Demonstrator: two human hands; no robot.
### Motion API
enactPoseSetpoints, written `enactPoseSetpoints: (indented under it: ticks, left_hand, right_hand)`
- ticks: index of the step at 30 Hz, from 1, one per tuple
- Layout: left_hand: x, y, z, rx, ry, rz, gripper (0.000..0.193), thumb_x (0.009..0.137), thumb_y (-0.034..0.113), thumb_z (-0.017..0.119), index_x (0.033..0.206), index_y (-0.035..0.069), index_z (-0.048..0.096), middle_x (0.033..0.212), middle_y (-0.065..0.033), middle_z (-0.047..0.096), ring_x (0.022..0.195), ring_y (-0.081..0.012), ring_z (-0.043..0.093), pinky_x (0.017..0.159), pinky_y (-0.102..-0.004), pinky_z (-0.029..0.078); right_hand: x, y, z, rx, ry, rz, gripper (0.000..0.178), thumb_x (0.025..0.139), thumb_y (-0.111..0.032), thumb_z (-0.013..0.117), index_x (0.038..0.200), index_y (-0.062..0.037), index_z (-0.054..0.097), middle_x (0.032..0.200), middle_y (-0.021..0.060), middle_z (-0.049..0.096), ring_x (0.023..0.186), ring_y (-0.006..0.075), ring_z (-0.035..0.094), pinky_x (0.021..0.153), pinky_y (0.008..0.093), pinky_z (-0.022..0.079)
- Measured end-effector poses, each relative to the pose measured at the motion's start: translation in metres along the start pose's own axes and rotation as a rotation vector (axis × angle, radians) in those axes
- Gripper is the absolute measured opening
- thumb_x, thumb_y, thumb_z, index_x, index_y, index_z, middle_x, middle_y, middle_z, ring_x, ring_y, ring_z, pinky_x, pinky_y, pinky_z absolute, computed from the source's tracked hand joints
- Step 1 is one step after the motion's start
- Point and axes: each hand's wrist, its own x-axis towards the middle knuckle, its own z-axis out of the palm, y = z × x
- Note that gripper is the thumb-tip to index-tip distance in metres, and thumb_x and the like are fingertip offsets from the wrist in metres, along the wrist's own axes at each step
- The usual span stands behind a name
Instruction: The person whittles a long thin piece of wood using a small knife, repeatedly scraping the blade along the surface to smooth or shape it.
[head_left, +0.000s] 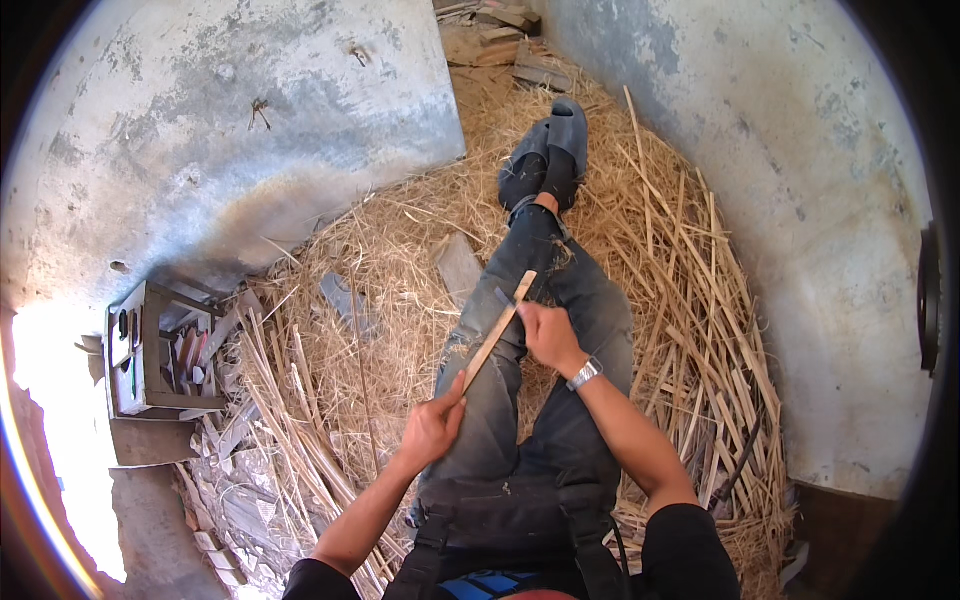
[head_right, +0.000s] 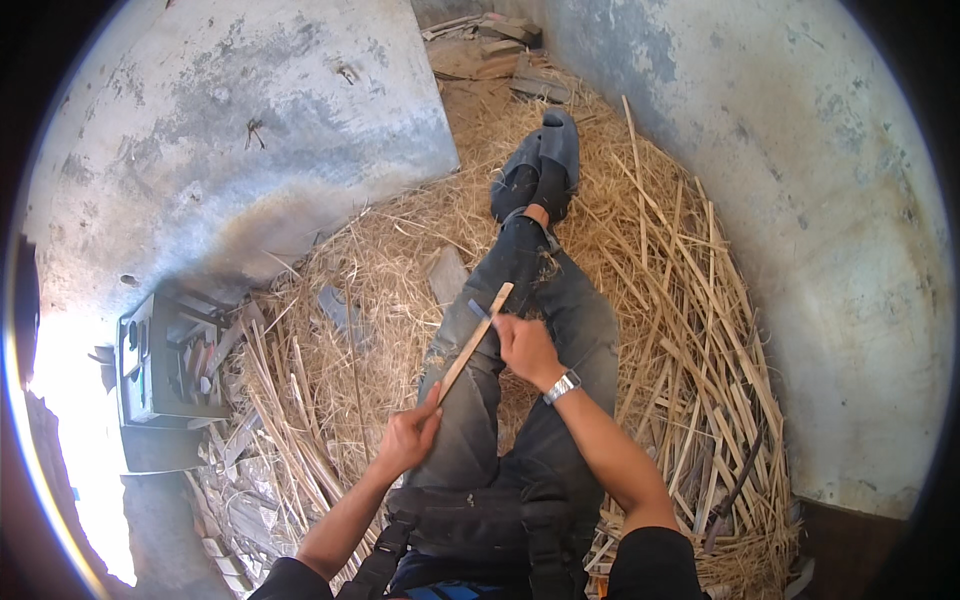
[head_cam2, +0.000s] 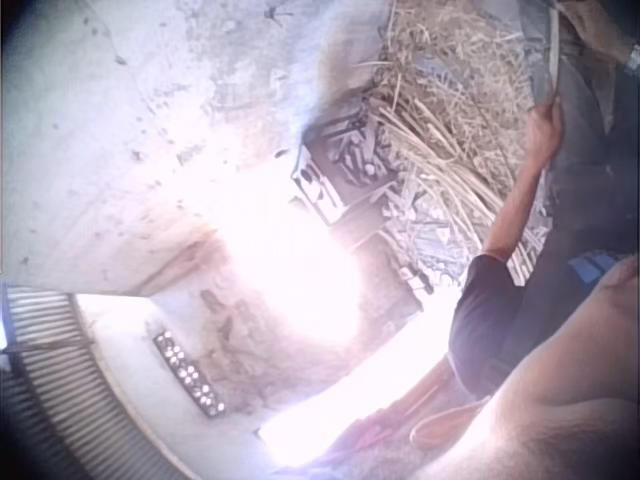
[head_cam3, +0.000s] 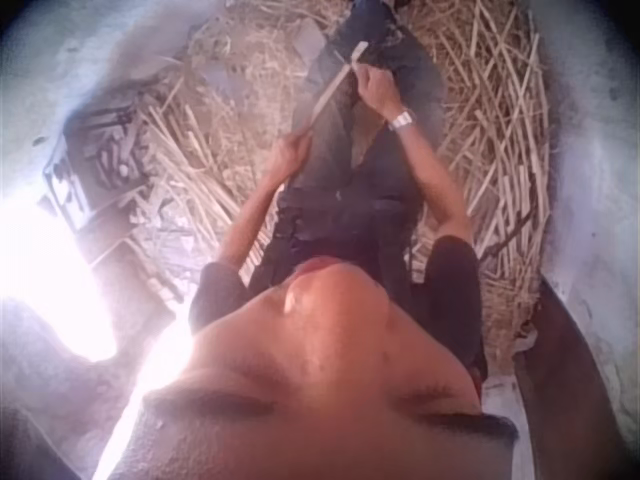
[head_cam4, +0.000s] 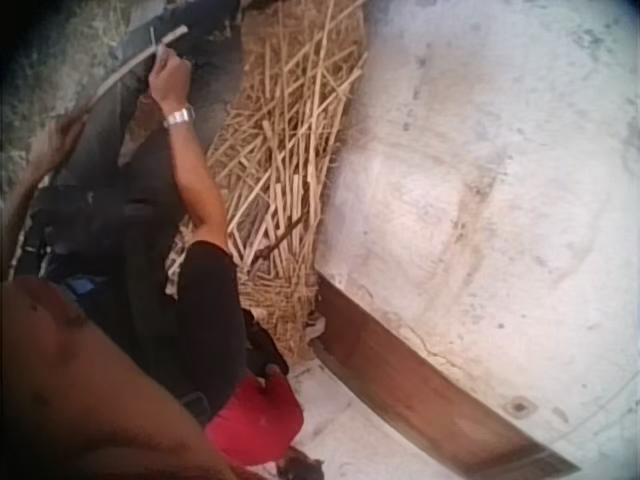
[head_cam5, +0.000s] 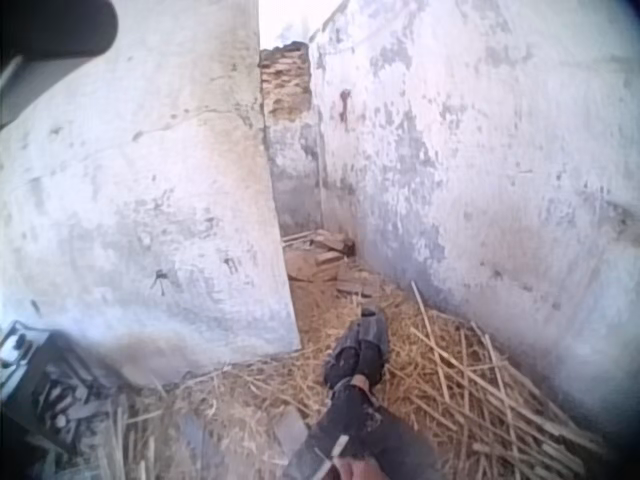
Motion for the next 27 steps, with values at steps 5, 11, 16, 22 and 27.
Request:
enactPoseSetpoints:
  ticks: [5,11,16,22,27]
  left_hand:
    - [0.003,-0.007,0.002,-0.037,-0.011,-0.002,0.046,0.099,0.018,0.066,0.144,0.009,0.062,0.070,-0.0277,0.063,0.066,-0.0393,0.071,0.065,-0.0453,0.054]
    - [0.027,-0.018,0.001,-0.229,-0.060,-0.054,0.056,0.099,0.021,0.070,0.150,0.002,0.056,0.073,-0.0076,0.067,0.073,-0.0061,0.060,0.064,-0.0327,0.050]
    - [0.055,0.005,-0.011,-0.367,-0.090,0.023,0.056,0.099,0.020,0.069,0.149,-0.001,0.056,0.070,-0.0014,0.061,0.065,-0.0064,0.053,0.058,-0.0276,0.043]
    - [0.102,0.000,-0.056,-0.355,0.004,-0.091,0.037,0.107,0.034,0.058,0.116,0.001,0.072,0.062,0.0013,0.051,0.055,-0.0101,0.048,0.053,-0.0321,0.041]
    - [0.161,0.003,-0.069,-0.426,-0.056,-0.036,0.050,0.110,0.042,0.056,0.074,0.007,0.057,0.063,0.0022,0.050,0.053,-0.0060,0.043,0.049,-0.0264,0.034]
  right_hand:
    - [-0.006,0.000,0.005,-0.064,-0.038,0.089,0.034,0.106,-0.030,0.056,0.100,-0.0022,0.075,0.075,0.0257,0.067,0.071,0.0468,0.066,0.061,0.0509,0.053]
    - [-0.057,-0.033,0.011,0.102,-0.346,0.078,0.035,0.106,-0.031,0.057,0.095,-0.0028,0.074,0.070,0.0225,0.066,0.061,0.0379,0.064,0.059,0.0453,0.051]
    - [-0.061,-0.028,-0.010,0.685,-0.255,0.364,0.041,0.107,-0.033,0.059,0.085,-0.0017,0.072,0.069,0.0063,0.069,0.055,0.0138,0.054,0.055,0.0357,0.044]
    - [-0.059,-0.126,-0.026,0.676,-0.841,0.069,0.024,0.096,-0.025,0.078,0.106,-0.0025,0.080,0.097,0.0063,0.080,0.092,0.0130,0.073,0.085,0.0282,0.056]
    - [-0.076,-0.229,0.003,1.081,-1.363,-0.285,0.044,0.094,-0.024,0.080,0.129,0.0006,0.069,0.124,0.0126,0.072,0.119,0.0175,0.064,0.103,0.0334,0.049]
